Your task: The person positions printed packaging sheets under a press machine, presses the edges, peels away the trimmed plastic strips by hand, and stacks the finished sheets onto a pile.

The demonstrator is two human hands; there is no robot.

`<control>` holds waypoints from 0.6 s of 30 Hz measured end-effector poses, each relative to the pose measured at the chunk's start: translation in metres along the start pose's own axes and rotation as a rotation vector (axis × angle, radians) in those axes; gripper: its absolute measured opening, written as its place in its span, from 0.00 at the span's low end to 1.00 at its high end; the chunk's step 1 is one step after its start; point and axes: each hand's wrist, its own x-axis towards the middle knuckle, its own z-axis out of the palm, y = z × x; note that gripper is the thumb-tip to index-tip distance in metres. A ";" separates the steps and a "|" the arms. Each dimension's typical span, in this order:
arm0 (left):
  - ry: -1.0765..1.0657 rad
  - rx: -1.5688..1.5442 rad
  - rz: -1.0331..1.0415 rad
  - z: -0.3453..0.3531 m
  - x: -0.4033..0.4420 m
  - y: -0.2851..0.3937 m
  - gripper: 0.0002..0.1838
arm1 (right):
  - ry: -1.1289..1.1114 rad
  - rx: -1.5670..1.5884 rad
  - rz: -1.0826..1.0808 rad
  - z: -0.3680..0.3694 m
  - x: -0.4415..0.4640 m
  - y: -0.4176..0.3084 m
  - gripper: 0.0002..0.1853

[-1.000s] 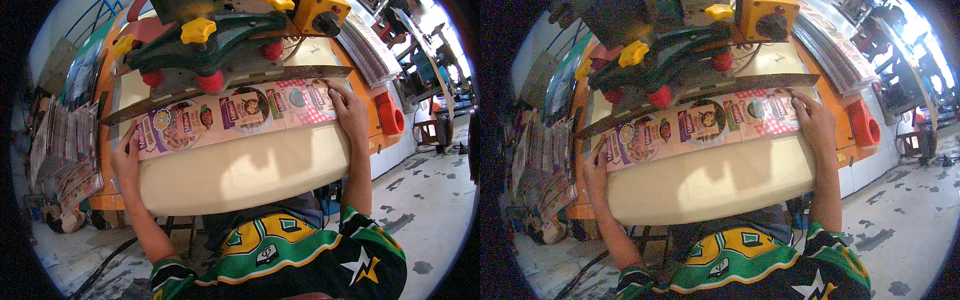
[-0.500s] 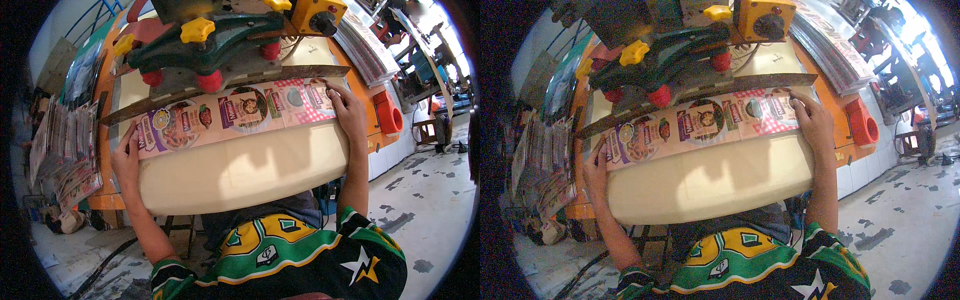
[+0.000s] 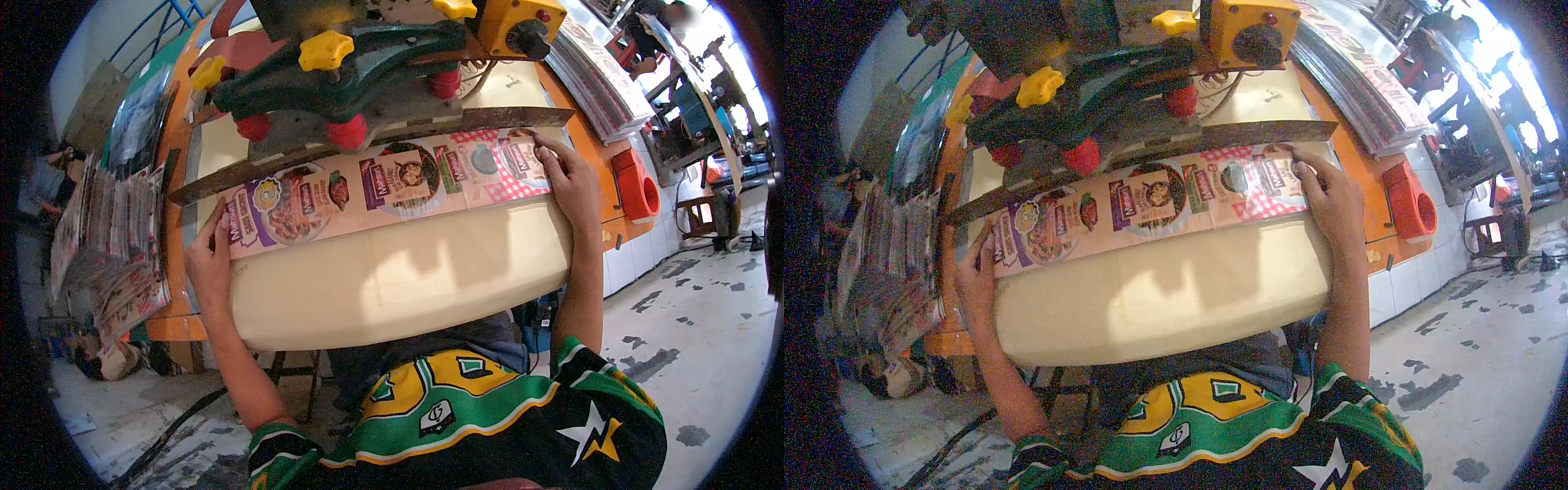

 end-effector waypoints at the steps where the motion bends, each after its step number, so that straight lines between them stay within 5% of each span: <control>1: 0.000 0.000 0.001 0.002 0.001 -0.002 0.25 | 0.001 0.000 0.000 0.000 0.000 0.001 0.17; 3: 0.078 -0.054 0.118 0.008 0.001 -0.009 0.24 | 0.009 0.009 -0.018 0.001 0.000 0.003 0.17; 18: 0.033 -0.022 0.033 0.003 0.001 -0.005 0.23 | -0.024 -0.027 0.060 0.001 0.001 0.004 0.19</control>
